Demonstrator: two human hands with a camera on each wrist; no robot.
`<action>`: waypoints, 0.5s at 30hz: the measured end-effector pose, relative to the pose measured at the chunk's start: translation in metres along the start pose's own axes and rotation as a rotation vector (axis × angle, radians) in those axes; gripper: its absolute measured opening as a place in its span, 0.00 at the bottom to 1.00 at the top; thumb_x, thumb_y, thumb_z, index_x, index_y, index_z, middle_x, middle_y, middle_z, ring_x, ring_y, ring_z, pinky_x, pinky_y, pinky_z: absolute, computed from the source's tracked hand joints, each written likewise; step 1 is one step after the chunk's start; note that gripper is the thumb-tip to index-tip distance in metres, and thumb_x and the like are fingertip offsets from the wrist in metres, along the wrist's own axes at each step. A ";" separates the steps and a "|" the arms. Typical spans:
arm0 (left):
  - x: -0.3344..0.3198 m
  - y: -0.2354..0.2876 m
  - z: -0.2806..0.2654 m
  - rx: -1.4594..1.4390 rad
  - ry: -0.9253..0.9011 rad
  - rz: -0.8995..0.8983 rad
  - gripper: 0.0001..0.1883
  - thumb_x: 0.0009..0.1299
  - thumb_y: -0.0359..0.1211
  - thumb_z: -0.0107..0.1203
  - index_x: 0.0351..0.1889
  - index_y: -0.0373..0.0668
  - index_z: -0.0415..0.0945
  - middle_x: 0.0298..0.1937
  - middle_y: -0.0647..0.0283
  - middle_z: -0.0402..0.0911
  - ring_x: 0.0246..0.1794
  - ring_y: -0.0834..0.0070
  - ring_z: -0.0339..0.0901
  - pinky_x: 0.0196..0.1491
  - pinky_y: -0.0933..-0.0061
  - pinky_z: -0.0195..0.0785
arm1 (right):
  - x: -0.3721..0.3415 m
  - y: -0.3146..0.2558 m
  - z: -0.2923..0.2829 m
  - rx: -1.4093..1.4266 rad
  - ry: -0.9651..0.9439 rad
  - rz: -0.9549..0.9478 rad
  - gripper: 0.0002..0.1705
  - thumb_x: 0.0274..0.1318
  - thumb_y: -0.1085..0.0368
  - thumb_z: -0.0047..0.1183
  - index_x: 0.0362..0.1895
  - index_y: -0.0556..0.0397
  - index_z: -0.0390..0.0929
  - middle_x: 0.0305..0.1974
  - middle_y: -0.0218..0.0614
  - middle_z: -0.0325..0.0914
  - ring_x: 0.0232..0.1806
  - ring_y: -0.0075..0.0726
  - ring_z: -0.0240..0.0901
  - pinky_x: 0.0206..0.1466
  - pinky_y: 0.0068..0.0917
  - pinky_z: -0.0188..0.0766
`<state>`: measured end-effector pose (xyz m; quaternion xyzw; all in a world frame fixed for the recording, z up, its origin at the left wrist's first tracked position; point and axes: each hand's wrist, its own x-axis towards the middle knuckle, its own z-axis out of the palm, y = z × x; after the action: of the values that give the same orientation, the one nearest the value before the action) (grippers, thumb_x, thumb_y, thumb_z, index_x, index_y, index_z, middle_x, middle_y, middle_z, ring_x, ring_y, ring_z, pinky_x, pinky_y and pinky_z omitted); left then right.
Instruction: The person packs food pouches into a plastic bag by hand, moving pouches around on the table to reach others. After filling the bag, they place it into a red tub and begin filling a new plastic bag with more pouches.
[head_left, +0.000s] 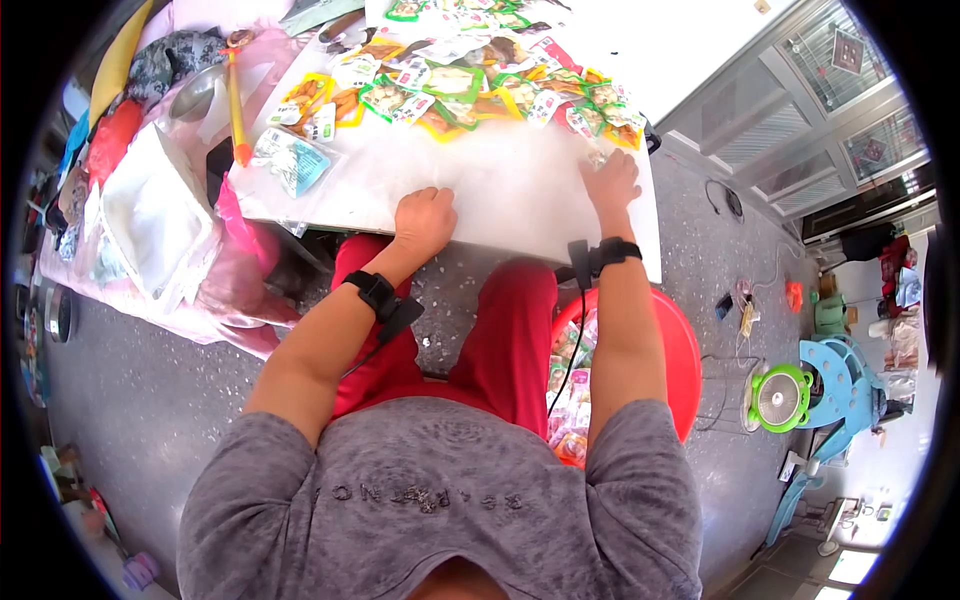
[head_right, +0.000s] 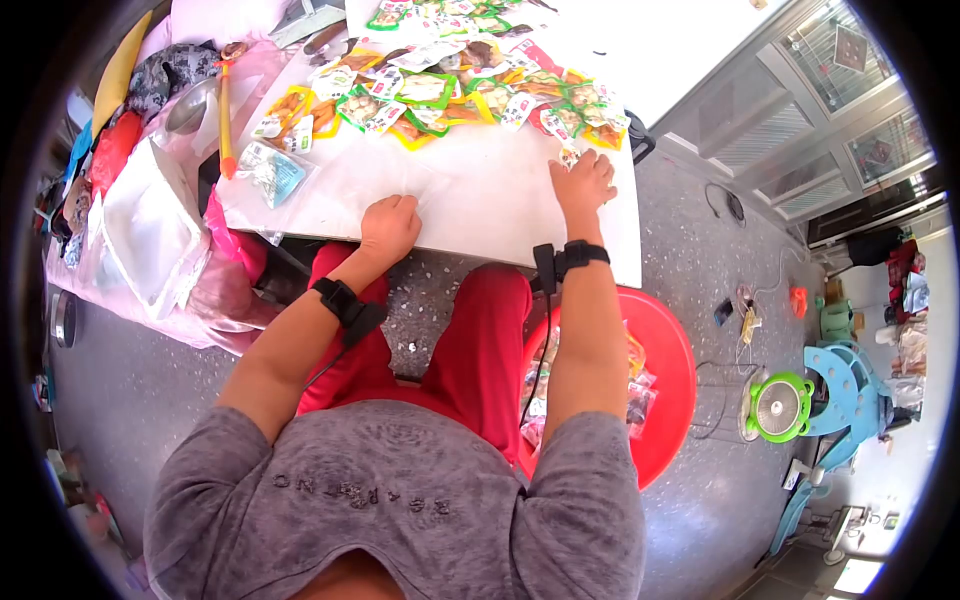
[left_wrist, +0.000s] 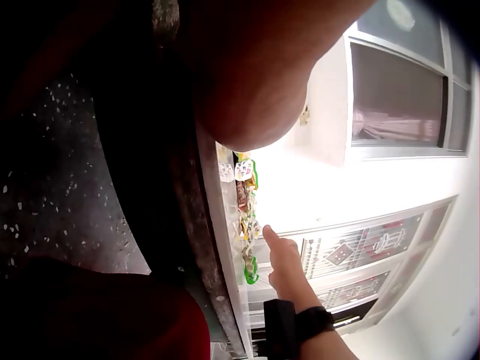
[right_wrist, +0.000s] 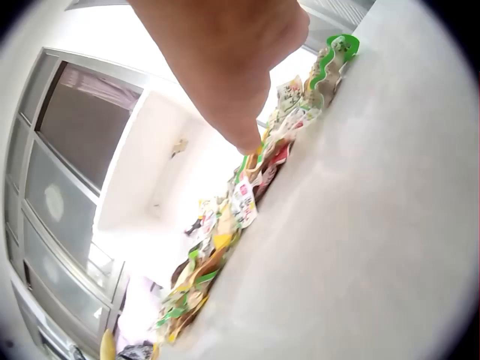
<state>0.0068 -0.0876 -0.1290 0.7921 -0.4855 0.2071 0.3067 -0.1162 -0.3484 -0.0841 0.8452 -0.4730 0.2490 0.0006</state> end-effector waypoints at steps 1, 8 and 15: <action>0.000 -0.001 0.000 -0.009 0.010 0.005 0.03 0.46 0.28 0.47 0.17 0.43 0.64 0.17 0.60 0.67 0.20 0.61 0.67 0.24 0.62 0.61 | 0.005 0.000 -0.002 -0.057 -0.050 0.046 0.34 0.32 0.45 0.55 0.42 0.55 0.66 0.48 0.43 0.60 0.53 0.48 0.53 0.46 0.54 0.53; -0.001 -0.002 0.000 -0.024 0.036 0.022 0.03 0.46 0.29 0.47 0.17 0.42 0.64 0.17 0.60 0.66 0.21 0.61 0.67 0.25 0.62 0.61 | 0.007 -0.021 0.000 -0.190 -0.375 0.109 0.29 0.37 0.47 0.50 0.42 0.53 0.68 0.50 0.42 0.59 0.55 0.49 0.48 0.48 0.57 0.49; 0.001 0.001 -0.004 -0.031 -0.118 -0.129 0.03 0.49 0.29 0.45 0.21 0.41 0.66 0.21 0.57 0.70 0.24 0.59 0.69 0.28 0.61 0.62 | 0.009 0.025 0.026 0.029 -0.218 -0.101 0.14 0.45 0.64 0.40 0.37 0.55 0.70 0.45 0.42 0.65 0.46 0.43 0.61 0.40 0.54 0.59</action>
<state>0.0061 -0.0860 -0.1251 0.8275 -0.4539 0.1324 0.3027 -0.1211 -0.3755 -0.1088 0.8900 -0.4232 0.1619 -0.0507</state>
